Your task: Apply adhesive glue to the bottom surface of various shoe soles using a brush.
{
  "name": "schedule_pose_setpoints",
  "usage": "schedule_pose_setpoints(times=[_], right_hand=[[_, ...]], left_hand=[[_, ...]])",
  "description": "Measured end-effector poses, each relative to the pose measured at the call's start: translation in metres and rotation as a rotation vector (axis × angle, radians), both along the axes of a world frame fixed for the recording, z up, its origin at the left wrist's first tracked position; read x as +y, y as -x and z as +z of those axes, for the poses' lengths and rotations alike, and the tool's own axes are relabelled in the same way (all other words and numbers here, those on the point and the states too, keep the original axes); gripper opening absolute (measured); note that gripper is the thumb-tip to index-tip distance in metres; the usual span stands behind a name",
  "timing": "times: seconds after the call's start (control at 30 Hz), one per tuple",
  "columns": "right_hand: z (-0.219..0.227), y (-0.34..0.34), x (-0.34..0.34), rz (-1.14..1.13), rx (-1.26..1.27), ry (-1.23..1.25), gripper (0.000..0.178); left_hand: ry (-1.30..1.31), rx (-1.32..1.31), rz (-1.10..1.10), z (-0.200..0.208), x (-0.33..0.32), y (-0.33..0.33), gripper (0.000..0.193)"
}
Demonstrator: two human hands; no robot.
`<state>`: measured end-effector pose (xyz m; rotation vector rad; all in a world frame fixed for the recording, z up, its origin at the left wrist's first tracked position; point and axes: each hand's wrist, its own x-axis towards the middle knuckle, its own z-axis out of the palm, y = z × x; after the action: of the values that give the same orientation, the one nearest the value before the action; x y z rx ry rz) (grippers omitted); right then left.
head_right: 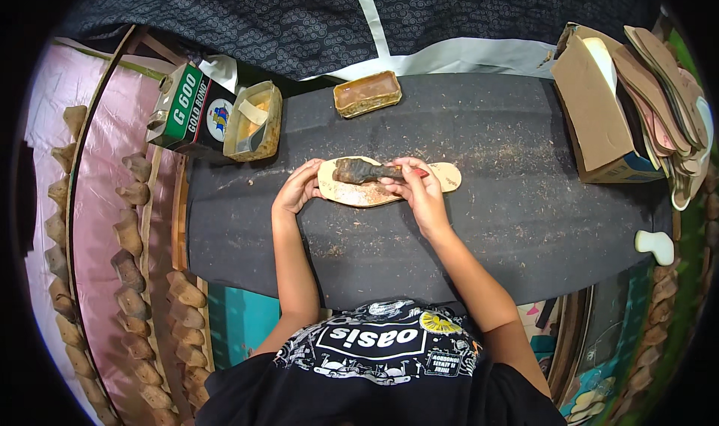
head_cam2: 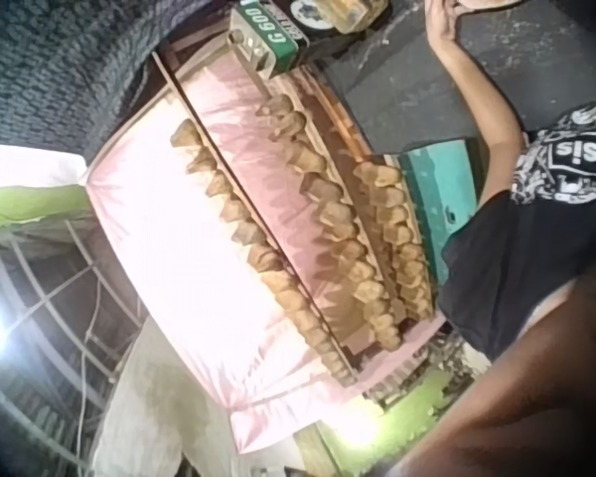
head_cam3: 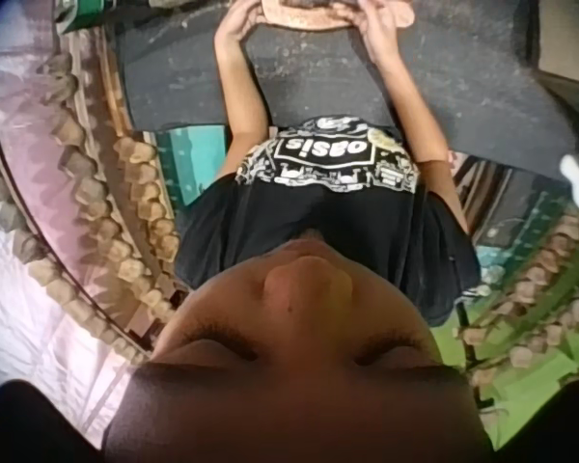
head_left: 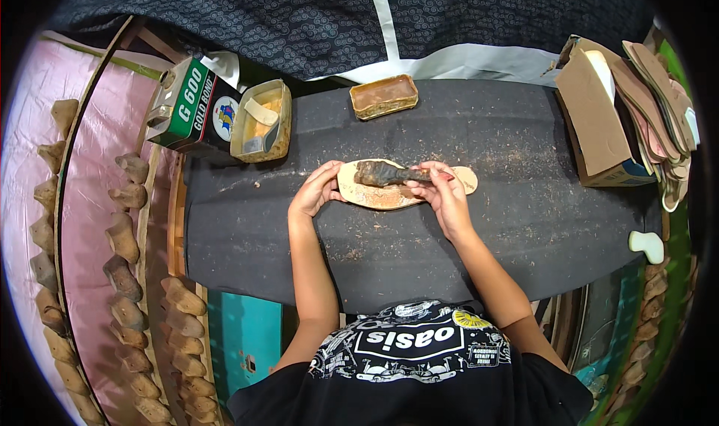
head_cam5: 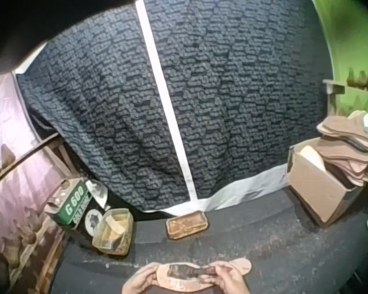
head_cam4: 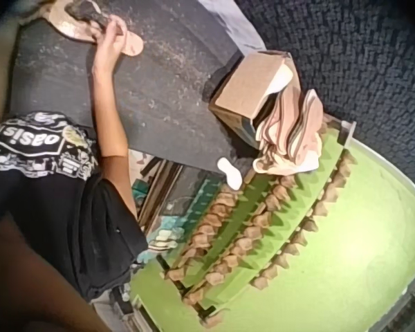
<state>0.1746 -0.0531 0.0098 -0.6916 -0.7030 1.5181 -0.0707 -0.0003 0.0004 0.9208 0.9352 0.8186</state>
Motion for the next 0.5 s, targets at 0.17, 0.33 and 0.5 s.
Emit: schedule_pose_setpoints(times=[0.17, 0.33, 0.5], right_hand=[[0.006, -0.026, 0.011, -0.124, -0.143, -0.003, 0.020], [0.010, -0.067, 0.018, -0.342, -0.363, -0.076, 0.014], [0.012, -0.074, 0.015, -0.445, -0.302, -0.133, 0.014]], left_hand=[[0.009, -0.008, 0.005, -0.005, 0.001, 0.003, 0.022], [0.010, -0.011, 0.001, -0.007, 0.002, 0.004, 0.022], [0.009, -0.009, 0.003, -0.003, 0.001, 0.001, 0.022]])
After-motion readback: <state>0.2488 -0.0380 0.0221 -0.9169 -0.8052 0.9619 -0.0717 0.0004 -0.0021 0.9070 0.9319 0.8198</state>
